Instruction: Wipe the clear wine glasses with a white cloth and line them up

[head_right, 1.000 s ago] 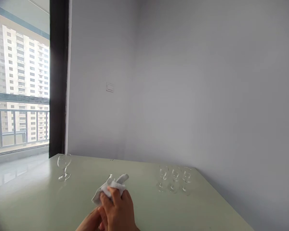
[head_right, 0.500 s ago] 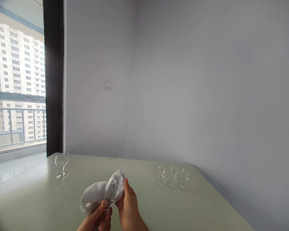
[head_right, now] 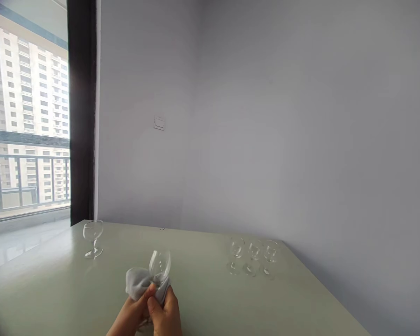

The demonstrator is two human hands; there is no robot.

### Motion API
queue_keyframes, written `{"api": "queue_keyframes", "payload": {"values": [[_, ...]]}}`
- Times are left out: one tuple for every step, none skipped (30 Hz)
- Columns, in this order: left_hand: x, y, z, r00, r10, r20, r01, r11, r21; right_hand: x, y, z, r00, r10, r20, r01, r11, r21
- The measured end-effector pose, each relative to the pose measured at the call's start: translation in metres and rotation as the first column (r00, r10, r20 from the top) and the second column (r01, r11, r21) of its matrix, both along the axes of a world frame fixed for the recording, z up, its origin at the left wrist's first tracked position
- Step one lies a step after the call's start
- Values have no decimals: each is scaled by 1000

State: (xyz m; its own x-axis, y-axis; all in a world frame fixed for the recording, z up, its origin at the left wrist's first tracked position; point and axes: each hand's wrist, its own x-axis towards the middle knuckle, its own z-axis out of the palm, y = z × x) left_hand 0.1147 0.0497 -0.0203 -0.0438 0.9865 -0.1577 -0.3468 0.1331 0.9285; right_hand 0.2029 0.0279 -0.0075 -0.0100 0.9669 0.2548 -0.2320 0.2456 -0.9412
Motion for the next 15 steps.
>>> {"api": "queue_keyframes", "payload": {"values": [[-3,1,2,1000,-1,-4,1,1000,2,1,2,-1,1000,8,-13,-9,999,-34],[-7,2,5,1000,10,-9,-10,1000,1,4,4,-2,1000,7,-26,-9,998,-66],[-12,2,9,999,42,-19,-42,999,-3,7,6,-1,999,-5,-36,2,996,-91],[-17,3,14,994,100,-38,-100,995,-1,11,9,0,999,-27,-42,22,995,-101],[-23,4,20,982,177,-67,-176,984,22,15,12,2,998,-51,-40,47,994,-95],[-29,5,26,961,255,-107,-249,966,67,19,14,4,997,-72,-33,70,995,-77],[-34,6,32,939,309,-152,-292,948,126,22,17,7,996,-86,-27,85,995,-52],[-38,7,37,927,320,-195,-285,941,184,25,18,9,996,-88,-17,87,996,-22],[-40,7,41,933,276,-230,-226,948,223,26,20,11,997,-75,-2,75,997,9],[-40,8,43,951,178,-253,-118,965,236,27,20,13,999,-50,19,50,998,25],[-38,7,43,966,54,-252,4,975,224,27,20,15,999,-13,51,12,1000,26],[-36,7,41,973,-65,-221,111,973,202,26,19,16,996,32,86,-34,999,19],[-32,7,38,975,-154,-163,183,965,188,25,17,16,989,82,121,-84,996,9],[-29,7,34,972,-214,-93,228,958,176,24,16,17,981,130,146,-131,991,-3],[-26,6,30,968,-251,-22,251,954,166,23,14,18,973,169,159,-169,985,-11]]}}
